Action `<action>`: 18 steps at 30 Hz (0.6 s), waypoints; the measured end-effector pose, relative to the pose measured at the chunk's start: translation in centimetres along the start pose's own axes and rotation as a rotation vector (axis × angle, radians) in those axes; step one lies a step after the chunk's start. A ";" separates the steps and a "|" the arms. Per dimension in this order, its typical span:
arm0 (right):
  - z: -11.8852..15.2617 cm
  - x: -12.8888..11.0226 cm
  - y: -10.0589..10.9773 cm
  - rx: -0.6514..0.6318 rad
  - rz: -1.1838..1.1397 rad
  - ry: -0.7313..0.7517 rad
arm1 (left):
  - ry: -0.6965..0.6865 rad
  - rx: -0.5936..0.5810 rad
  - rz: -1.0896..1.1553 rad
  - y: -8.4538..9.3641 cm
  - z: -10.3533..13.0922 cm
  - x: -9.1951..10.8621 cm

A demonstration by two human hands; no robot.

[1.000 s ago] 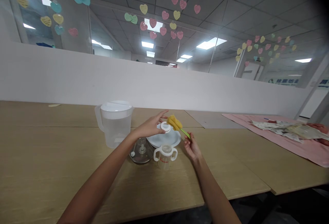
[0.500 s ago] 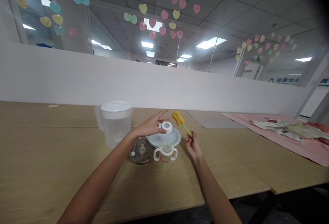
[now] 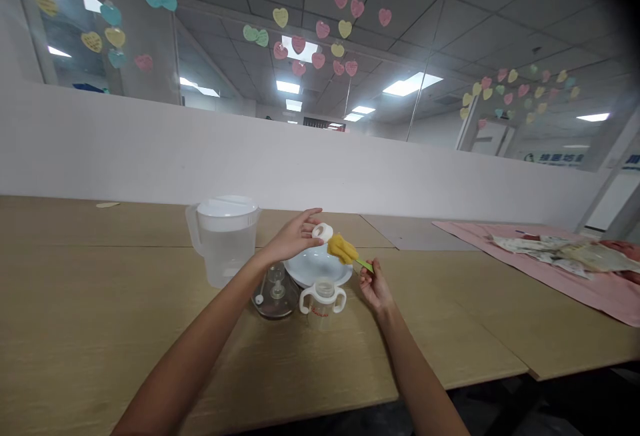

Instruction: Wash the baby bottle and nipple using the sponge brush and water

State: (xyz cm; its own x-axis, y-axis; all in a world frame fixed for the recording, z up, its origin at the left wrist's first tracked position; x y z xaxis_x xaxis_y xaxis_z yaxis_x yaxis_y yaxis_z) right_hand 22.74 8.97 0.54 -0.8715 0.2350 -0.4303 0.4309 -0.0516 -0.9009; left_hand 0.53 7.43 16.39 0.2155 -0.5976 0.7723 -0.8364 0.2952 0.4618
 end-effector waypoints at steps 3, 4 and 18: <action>-0.3 0.1 0.0 -0.034 0.067 0.011 | 0.000 -0.028 0.010 0.0 0.3 0.6; -0.3 0.1 0.0 -0.037 0.079 0.020 | 0.000 -0.059 0.008 -0.1 0.4 0.9; -0.1 -0.3 -0.3 0.011 0.065 0.063 | 0.039 0.015 -0.970 1.4 0.9 0.9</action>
State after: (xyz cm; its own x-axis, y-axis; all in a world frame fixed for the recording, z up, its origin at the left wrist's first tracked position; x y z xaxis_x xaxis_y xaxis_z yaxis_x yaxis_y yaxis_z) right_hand 22.87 9.00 0.91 -0.8251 0.2918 -0.4839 0.4833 -0.0792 -0.8719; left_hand -0.91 6.65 17.31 0.8315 -0.5508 0.0724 -0.2923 -0.3229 0.9001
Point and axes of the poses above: each hand's wrist, its own z-axis away from the middle knuckle, its own y-axis out of the back of the hand, x = y × z, the point moved 6 cm from there along -z, towards the middle knuckle, and after that the axes turned 13 degrees about -z, right-handed, at the moved point
